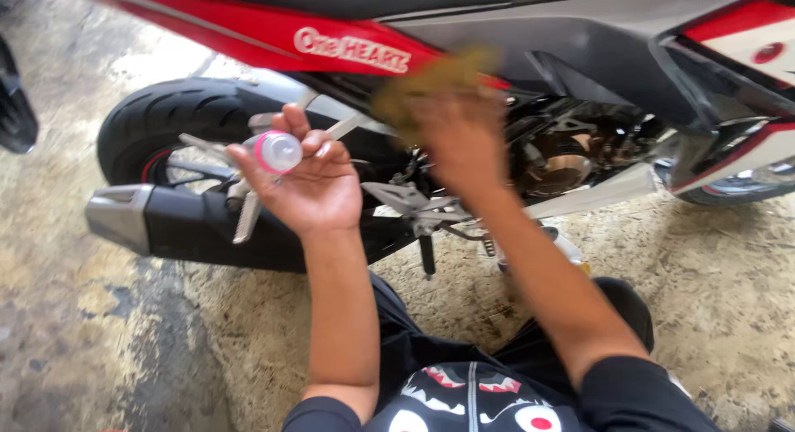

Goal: The person wipes the exterior panels and engine components of a red and white motorcycle with a sponge, applying a liquid from a small bottle.

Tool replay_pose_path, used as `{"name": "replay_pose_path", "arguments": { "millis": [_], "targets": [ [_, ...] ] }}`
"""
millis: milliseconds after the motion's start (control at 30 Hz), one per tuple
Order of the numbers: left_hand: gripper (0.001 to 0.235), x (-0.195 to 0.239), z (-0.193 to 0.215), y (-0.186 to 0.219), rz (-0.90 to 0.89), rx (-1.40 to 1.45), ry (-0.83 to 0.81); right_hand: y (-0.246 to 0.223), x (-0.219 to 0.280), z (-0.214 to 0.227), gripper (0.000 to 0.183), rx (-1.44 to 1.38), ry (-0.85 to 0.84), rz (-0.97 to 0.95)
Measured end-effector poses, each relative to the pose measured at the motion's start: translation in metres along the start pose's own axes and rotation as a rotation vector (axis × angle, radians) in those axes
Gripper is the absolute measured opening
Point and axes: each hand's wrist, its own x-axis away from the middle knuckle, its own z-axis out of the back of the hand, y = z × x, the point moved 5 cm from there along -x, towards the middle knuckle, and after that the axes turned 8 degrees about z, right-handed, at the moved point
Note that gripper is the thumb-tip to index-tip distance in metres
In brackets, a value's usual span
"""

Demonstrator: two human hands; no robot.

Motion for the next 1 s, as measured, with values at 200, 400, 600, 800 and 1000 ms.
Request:
{"name": "replay_pose_path", "arguments": {
  "millis": [200, 400, 600, 800, 1000],
  "targets": [
    [0.063, -0.003, 0.015, 0.014, -0.064, 0.024, 0.031, -0.014, 0.005, -0.009, 0.068, -0.042, -0.036, -0.104],
    [0.059, -0.009, 0.008, 0.006, -0.025, -0.021, -0.027, -0.102, -0.088, -0.009, 0.069, -0.128, 0.294, 0.288],
    [0.066, -0.012, 0.026, -0.019, 0.026, -0.021, -0.006, -0.003, 0.057, -0.017, 0.068, -0.007, -0.082, 0.042],
    [0.061, -0.01, 0.052, -0.077, 0.187, -0.024, 0.232, 0.042, 0.091, -0.025, 0.05, 0.219, 0.049, -0.336],
    [0.06, -0.015, 0.037, -0.084, 0.208, -0.081, 0.135, 0.011, 0.098, -0.045, 0.051, -0.037, -0.09, 0.044]
  ]
}}
